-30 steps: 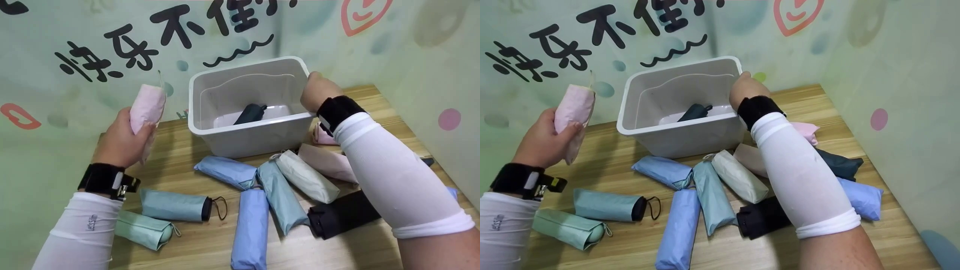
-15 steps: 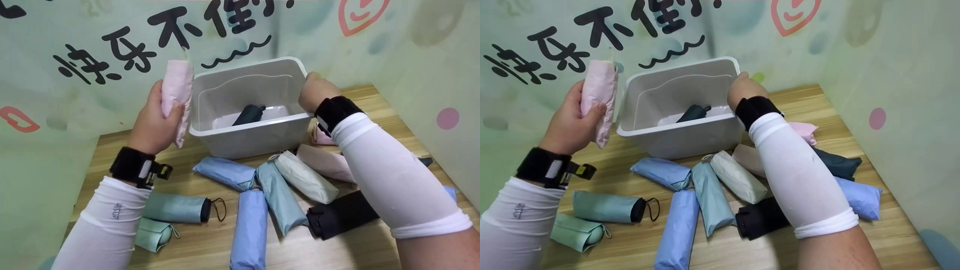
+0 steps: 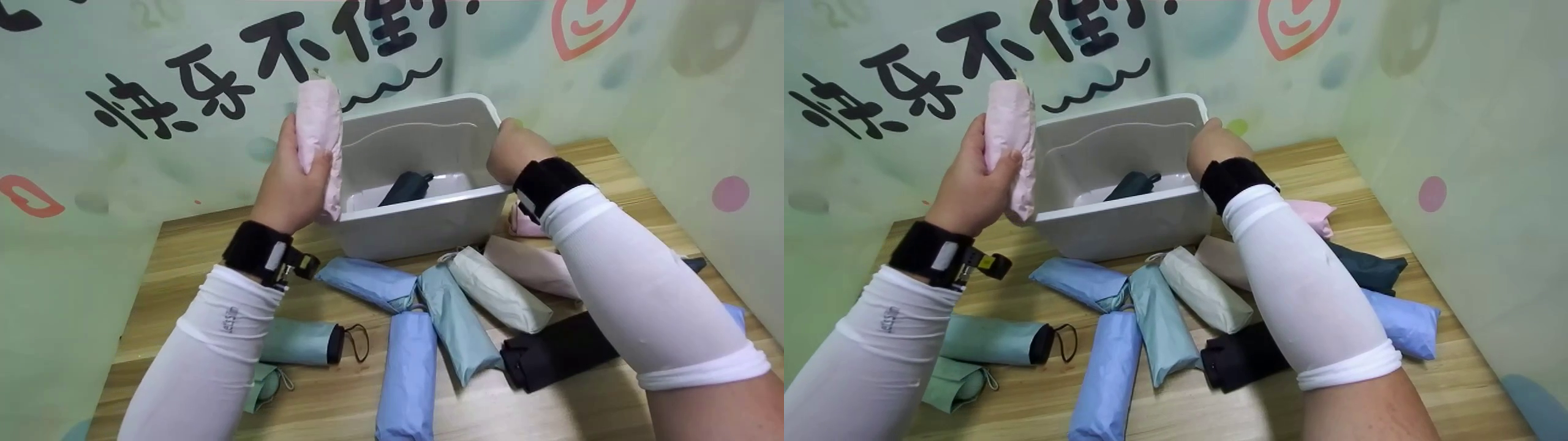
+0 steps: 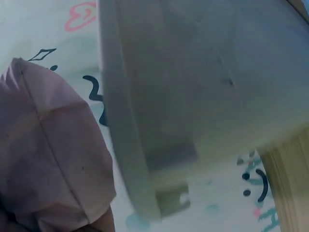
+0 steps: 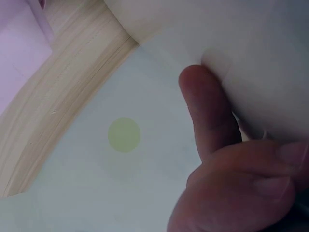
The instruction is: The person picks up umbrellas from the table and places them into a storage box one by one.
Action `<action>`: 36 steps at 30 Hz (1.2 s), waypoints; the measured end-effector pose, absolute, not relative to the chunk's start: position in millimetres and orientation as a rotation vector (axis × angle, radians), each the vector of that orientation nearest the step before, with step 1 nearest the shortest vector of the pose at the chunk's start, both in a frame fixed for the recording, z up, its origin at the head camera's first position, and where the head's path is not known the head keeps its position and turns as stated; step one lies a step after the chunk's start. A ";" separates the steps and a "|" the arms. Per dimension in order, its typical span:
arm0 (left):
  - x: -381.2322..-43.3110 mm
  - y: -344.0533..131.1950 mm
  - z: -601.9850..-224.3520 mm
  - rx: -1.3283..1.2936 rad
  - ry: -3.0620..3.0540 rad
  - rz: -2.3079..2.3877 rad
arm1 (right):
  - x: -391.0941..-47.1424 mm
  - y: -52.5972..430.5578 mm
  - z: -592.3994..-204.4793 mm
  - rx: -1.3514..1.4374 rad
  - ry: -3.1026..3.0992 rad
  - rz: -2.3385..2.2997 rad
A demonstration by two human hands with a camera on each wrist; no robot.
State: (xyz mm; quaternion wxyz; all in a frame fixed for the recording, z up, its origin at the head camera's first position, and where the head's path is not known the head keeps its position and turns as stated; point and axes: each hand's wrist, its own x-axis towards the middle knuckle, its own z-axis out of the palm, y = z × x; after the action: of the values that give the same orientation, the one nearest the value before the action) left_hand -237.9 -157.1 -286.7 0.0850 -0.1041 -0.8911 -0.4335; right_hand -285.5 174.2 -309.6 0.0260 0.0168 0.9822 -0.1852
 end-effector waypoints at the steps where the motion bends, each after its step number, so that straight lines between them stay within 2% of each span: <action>1: -239.7 -154.5 -287.8 -0.304 -2.662 -1.288 | -285.4 174.2 -309.5 0.055 3.034 -0.575; 13: -255.7 -131.2 -304.3 -0.249 -2.719 -1.158 | -284.4 174.3 -308.8 0.050 3.029 -0.581; 36: -257.2 -112.0 -315.1 -0.155 -2.922 -0.708 | -284.7 175.1 -310.5 0.039 3.045 -0.573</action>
State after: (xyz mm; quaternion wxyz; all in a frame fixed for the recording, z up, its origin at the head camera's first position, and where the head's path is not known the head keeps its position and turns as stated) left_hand -257.2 -112.0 -315.1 0.0656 -0.0513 -0.9685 -0.2345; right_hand -284.7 175.1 -310.5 0.0217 0.0127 0.9824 -0.1848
